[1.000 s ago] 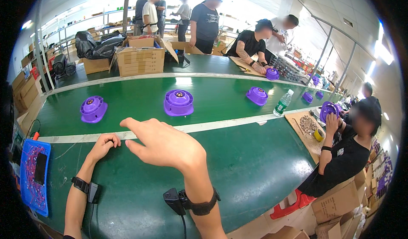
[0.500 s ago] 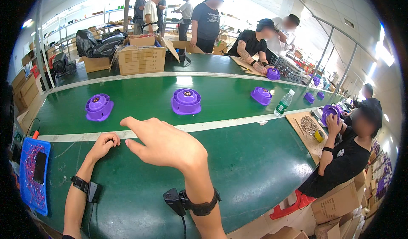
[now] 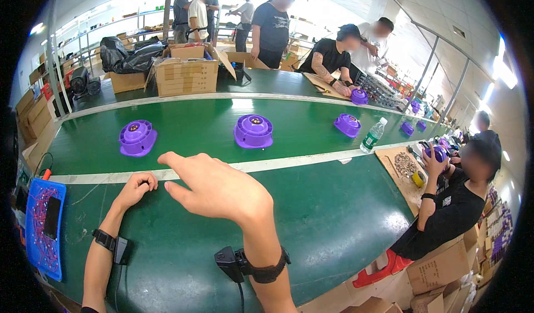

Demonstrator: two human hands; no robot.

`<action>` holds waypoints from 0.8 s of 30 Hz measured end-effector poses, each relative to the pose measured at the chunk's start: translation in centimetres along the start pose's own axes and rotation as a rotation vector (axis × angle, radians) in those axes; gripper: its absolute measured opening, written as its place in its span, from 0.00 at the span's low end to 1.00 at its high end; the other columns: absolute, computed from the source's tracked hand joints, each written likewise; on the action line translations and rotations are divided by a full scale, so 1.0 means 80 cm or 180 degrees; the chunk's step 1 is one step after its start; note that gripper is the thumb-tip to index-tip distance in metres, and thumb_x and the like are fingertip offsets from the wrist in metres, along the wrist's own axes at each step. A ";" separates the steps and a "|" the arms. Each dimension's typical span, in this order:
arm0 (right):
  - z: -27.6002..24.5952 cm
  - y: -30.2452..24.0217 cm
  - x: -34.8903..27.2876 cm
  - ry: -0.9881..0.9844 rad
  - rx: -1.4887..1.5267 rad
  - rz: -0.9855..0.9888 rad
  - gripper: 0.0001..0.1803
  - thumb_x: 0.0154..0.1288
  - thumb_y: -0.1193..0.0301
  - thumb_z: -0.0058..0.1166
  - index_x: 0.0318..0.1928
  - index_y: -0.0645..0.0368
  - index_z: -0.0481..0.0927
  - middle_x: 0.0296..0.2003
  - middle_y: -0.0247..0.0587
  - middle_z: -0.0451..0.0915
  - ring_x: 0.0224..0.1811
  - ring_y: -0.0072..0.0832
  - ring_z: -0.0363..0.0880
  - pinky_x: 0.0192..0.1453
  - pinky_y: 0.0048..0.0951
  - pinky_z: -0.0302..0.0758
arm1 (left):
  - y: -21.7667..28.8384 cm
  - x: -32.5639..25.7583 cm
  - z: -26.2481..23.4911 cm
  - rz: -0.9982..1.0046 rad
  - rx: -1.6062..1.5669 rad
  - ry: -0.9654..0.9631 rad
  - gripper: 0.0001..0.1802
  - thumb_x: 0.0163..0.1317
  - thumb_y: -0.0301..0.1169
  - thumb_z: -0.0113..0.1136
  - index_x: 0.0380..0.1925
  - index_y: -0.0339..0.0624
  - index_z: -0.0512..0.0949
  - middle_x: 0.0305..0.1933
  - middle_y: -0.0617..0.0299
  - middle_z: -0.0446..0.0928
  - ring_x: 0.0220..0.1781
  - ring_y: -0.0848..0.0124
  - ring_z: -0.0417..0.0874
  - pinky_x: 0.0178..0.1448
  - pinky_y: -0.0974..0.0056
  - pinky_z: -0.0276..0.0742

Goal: The person assembles purple plastic fan units on a green workbench. They pick up a fan base, insert a white fan blade, and secure the top cover. The person repeats this process for multiple units, placing the finished assemblies on the table.

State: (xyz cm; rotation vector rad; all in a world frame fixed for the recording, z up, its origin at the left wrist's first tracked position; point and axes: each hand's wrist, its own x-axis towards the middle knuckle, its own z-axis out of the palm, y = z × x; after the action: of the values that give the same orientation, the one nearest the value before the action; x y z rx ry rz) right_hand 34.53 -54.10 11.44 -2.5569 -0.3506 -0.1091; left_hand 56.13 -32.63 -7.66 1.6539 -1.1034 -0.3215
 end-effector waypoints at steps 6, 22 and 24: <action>0.002 -0.002 0.000 0.0087 0.0098 0.0015 0.23 0.67 0.65 0.49 0.60 0.60 0.70 0.42 0.62 0.81 0.49 0.57 0.78 0.53 0.51 0.74 | 0.000 0.000 0.001 -0.0029 0.0010 -0.0002 0.04 0.48 0.17 0.44 0.20 0.35 0.68 0.28 0.60 0.74 0.34 0.71 0.73 0.43 0.66 0.70; 0.001 -0.004 0.003 -0.0073 0.0042 0.0028 0.23 0.70 0.64 0.48 0.62 0.59 0.67 0.42 0.54 0.81 0.47 0.52 0.80 0.50 0.44 0.75 | 0.001 -0.002 -0.004 -0.0036 0.0033 0.0020 0.04 0.48 0.18 0.44 0.20 0.35 0.68 0.28 0.60 0.74 0.34 0.71 0.73 0.43 0.66 0.70; 0.001 -0.004 0.004 -0.0094 0.0100 0.0054 0.23 0.70 0.64 0.48 0.62 0.59 0.67 0.42 0.54 0.81 0.48 0.52 0.79 0.51 0.44 0.74 | -0.001 -0.002 -0.003 -0.0027 0.0045 0.0014 0.04 0.48 0.18 0.45 0.19 0.35 0.68 0.28 0.60 0.74 0.34 0.71 0.73 0.43 0.66 0.70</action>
State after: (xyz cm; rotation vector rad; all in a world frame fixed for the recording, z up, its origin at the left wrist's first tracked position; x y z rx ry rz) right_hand 34.71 -53.69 11.56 -2.5322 -0.3392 -0.0593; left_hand 56.25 -32.38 -7.66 1.6714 -1.0977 -0.3160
